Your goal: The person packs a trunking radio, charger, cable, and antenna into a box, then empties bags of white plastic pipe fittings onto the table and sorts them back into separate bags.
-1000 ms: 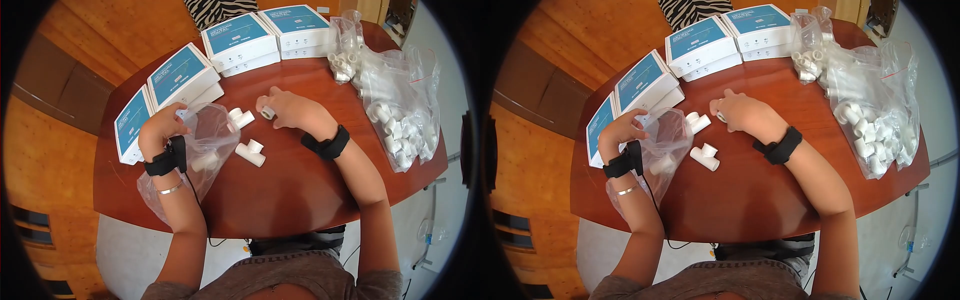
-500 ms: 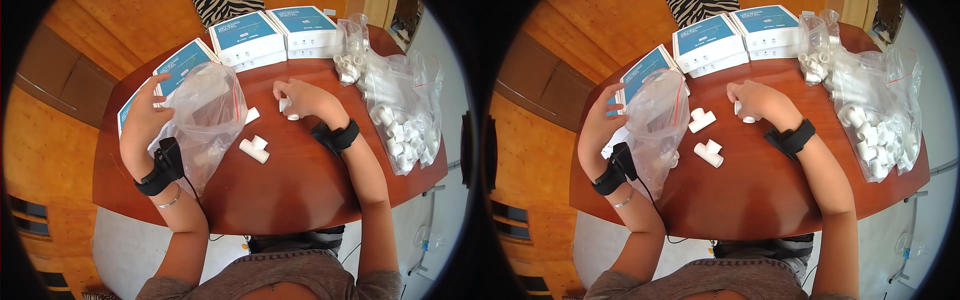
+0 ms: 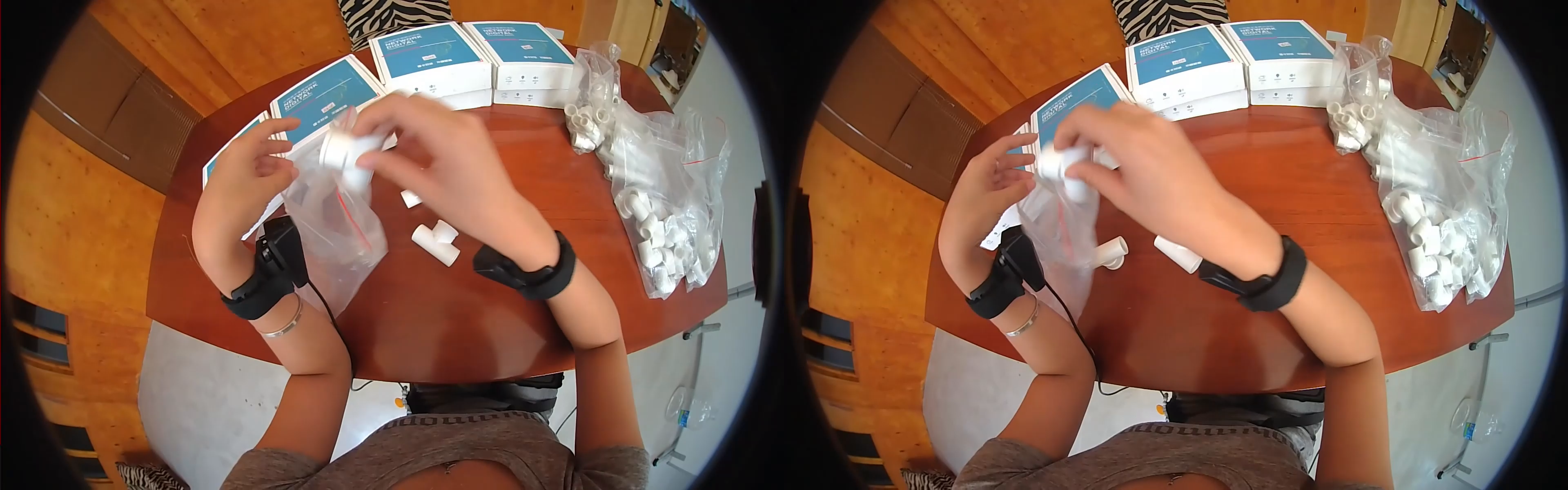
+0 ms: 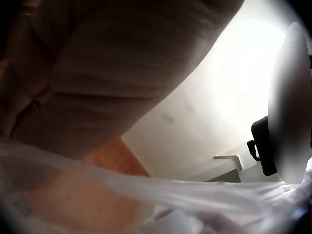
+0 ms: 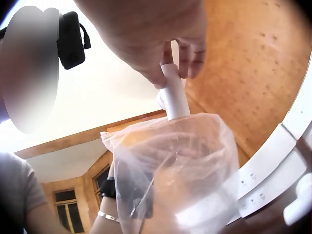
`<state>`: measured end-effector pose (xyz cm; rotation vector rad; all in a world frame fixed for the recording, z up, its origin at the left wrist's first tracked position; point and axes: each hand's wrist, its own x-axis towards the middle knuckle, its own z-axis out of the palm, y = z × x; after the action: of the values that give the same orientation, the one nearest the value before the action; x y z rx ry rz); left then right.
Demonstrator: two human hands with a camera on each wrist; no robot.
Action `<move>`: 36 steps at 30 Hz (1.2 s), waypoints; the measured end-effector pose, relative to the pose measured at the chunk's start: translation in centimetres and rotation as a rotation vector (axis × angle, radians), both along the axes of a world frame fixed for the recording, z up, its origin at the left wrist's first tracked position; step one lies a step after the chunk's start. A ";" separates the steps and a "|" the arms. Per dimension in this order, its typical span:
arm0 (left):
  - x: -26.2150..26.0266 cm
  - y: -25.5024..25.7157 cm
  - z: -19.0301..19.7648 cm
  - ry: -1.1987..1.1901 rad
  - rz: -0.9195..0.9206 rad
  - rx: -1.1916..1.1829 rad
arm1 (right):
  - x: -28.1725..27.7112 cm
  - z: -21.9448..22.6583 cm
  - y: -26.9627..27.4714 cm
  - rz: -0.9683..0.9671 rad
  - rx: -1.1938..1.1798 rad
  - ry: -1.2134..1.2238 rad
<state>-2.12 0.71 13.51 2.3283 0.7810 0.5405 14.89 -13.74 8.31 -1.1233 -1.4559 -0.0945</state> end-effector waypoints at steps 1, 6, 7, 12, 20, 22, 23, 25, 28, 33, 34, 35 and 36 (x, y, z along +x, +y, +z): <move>0.0 0.1 -0.2 0.042 0.029 -0.042 | -0.3 -0.8 0.8 0.020 -0.071 -0.019; -1.1 2.0 -0.6 0.177 0.010 -0.250 | -1.7 -2.2 3.8 -0.072 -0.080 -0.009; -1.3 2.3 -0.6 0.174 0.015 -0.248 | -1.9 -1.8 4.3 -0.067 -0.078 -0.012; -1.6 3.5 -1.3 0.135 0.020 -0.111 | -4.1 -1.8 5.4 0.101 0.005 0.251; -1.7 3.4 -1.2 0.195 0.137 -0.217 | -4.6 -3.5 5.8 0.198 0.032 0.401; -2.0 3.0 -0.8 0.185 0.119 -0.181 | -4.5 -4.2 5.4 0.163 -0.232 0.145; -2.3 3.2 -1.0 0.191 0.123 -0.185 | -4.5 -4.5 5.4 0.168 -0.236 0.150; -3.0 3.6 -1.1 0.140 0.110 -0.174 | -4.6 -4.9 5.4 0.354 -0.534 0.004; -3.8 3.7 -1.0 0.135 0.146 -0.185 | -4.4 -7.1 6.3 0.349 -0.437 -0.076; -4.9 4.3 -1.5 0.117 0.258 -0.223 | -4.1 -6.5 5.1 0.029 -0.244 -0.197; -5.0 4.4 -1.5 0.102 0.285 -0.226 | -4.3 -5.8 4.0 -0.081 -0.421 -0.213; -5.1 4.5 -1.5 0.102 0.288 -0.227 | -4.5 -5.5 3.3 -0.192 -0.598 -0.229; -5.1 4.4 -1.4 0.107 0.283 -0.211 | -4.4 -5.4 3.0 -0.190 -0.599 -0.230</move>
<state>-7.18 5.14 12.11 2.0786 1.1710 0.4314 10.44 -10.75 2.91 -1.7853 -1.6270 0.0909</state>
